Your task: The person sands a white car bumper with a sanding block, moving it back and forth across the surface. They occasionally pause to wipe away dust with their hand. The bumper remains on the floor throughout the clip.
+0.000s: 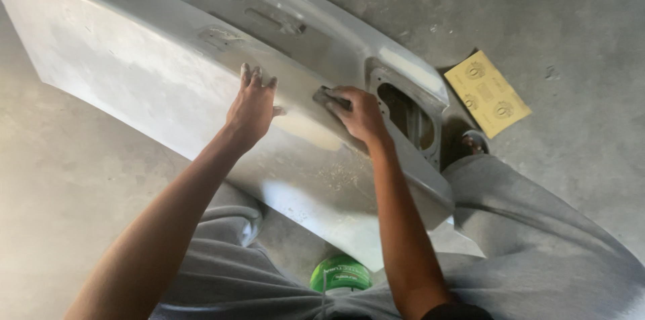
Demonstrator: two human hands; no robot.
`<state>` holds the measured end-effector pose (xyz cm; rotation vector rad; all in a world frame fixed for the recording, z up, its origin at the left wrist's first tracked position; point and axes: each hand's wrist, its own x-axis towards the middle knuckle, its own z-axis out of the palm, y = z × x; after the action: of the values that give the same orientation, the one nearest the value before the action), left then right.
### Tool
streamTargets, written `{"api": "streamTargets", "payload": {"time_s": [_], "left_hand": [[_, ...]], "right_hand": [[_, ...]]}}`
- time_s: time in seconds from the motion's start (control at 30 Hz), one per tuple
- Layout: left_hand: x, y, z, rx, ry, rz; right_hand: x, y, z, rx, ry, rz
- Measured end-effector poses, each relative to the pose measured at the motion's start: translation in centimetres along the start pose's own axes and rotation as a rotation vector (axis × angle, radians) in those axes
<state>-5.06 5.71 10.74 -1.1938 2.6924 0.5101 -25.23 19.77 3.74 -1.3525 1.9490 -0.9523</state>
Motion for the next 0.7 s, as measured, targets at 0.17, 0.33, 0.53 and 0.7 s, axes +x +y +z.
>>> {"api": "streamTargets", "payload": {"time_s": [0.17,0.33,0.53,0.7], "left_hand": [[-0.1,0.1,0.2,0.088,0.010,0.056],[-0.1,0.3,-0.5,0.065,0.009,0.039],[-1.0,3.0,-1.8,0.016,-0.191,0.048],[-1.6,5.3,-0.7,0.042,-0.142,0.288]], "right_hand": [[0.0,-1.1,-0.1,0.067,-0.062,-0.086],[-0.3,-2.3,-0.4,0.094,-0.124,0.109],[-0.1,-1.2,-0.5,-0.119,0.083,0.055],[-0.9,0.1,-1.1,-0.073,0.078,0.139]]}}
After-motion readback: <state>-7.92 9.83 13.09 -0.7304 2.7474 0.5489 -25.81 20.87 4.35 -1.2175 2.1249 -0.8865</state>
